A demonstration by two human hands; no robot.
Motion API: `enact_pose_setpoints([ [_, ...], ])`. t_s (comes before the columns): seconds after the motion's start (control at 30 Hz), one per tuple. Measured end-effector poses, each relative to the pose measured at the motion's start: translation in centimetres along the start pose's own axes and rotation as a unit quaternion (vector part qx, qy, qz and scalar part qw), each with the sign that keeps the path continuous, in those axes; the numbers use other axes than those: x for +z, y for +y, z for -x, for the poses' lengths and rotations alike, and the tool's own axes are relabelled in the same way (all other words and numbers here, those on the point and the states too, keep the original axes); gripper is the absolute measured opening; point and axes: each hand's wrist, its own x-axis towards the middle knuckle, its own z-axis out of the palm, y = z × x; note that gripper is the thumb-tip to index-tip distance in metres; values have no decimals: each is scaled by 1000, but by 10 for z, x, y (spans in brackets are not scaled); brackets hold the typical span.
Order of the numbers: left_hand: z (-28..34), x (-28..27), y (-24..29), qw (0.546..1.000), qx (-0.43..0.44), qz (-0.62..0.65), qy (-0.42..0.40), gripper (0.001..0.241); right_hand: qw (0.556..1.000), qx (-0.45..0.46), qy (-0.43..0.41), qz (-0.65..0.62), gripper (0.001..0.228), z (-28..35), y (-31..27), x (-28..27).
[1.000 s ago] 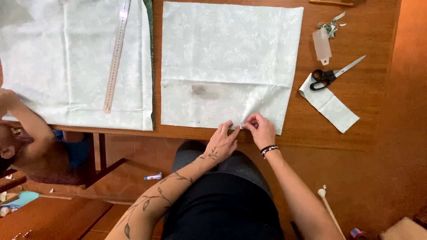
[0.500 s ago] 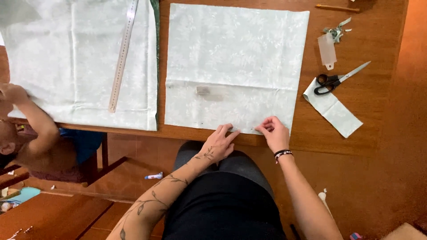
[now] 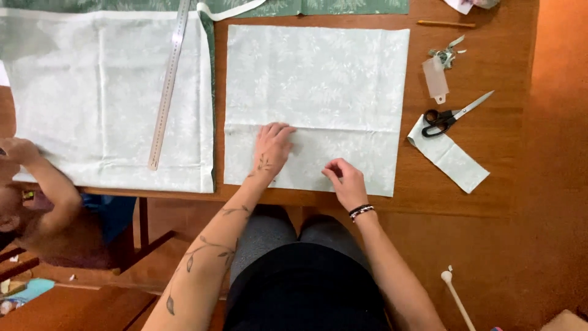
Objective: A person folds a piece of white fabric on a work table and then inspects a patterned fabric bag.
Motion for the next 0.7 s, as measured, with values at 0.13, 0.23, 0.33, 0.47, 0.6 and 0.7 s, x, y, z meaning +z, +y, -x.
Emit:
enact_pose_setpoints([
  [0.13, 5, -11, 28, 955, -83, 285, 15, 43, 992, 49, 51, -105, 16, -7, -15, -7],
  [0.23, 17, -7, 50, 857, -186, 480, -31, 44, 985, 16, 68, -156, 11, -10, -25, -16],
  [0.33, 27, 1, 66, 794, -209, 570, -18, 52, 984, -14, 79, -162, 9, -5, -40, -30],
  [0.47, 35, 2, 79, 798, -205, 566, -33, 50, 986, -69, 71, -132, 10, 6, -60, -44],
  [0.6, 38, -4, 90, 802, -215, 556, -34, 50, 980, -178, 64, -60, 18, 9, -64, -43],
  [0.7, 41, -10, 93, 814, -227, 532, -47, 52, 978, -193, 51, -55, 20, 9, -55, -41],
])
